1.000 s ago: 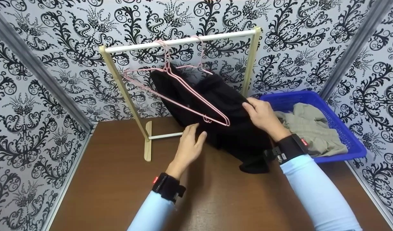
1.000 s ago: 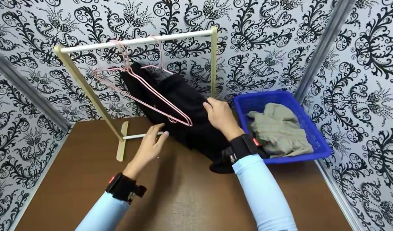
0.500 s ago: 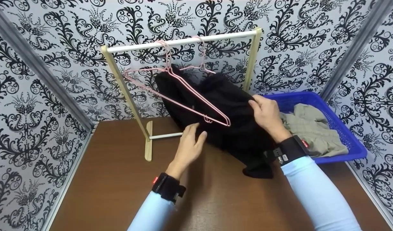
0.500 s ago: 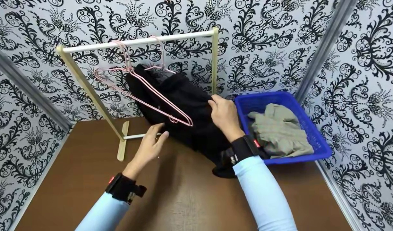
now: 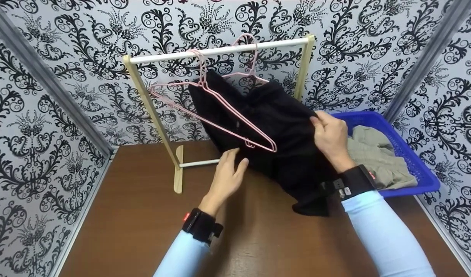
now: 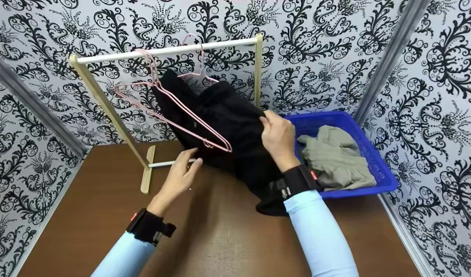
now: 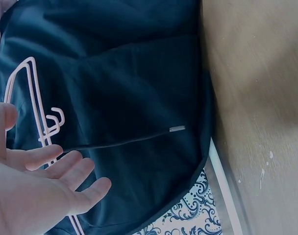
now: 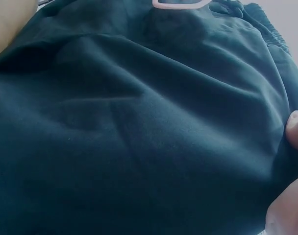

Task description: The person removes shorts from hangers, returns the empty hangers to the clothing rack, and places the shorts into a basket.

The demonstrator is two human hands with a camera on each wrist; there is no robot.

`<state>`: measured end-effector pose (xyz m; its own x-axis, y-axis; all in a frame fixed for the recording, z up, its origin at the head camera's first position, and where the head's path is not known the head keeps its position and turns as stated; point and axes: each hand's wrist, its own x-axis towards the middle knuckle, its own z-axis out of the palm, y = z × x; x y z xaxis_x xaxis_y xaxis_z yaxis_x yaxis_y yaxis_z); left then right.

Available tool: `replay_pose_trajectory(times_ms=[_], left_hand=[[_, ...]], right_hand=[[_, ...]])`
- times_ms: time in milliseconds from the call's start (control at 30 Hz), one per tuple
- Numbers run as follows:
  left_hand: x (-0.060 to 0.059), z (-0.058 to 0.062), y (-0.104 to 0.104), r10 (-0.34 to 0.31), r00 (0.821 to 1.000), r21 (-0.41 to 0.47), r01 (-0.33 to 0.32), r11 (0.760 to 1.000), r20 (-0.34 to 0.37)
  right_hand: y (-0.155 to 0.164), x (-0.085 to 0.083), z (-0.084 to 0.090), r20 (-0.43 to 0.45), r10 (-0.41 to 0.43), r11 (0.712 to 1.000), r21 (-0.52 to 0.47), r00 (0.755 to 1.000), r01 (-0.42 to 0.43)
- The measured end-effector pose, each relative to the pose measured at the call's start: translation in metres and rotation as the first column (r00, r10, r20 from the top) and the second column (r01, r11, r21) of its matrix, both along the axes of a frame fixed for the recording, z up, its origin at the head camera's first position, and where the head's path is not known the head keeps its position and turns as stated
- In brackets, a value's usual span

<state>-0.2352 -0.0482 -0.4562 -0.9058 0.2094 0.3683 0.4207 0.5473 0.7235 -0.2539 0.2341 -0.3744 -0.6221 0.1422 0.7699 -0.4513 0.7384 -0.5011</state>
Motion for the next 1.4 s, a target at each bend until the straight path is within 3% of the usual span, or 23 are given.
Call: replay_pose_trajectory(times_ms=[533,800,1400], left_hand=[[0.001,-0.002,-0.001,-0.005,1.0,-0.008,0.005,1.0,-0.003],[0.003,-0.002,-0.002,-0.018,0.999,0.001,0.018,1.0,0.031],[0.007,-0.006,-0.007,0.004,1.0,-0.005,-0.004,1.0,-0.014]], right_hand=[[0.015,0.009,-0.009,-0.011,0.015,0.999,-0.046,1.0,-0.015],[0.023,0.013,-0.021,-0.001,-0.002,0.999,-0.044,1.0,0.002],[0.036,0.021,-0.044,0.047,-0.009,0.997,-0.081,0.999,0.012]])
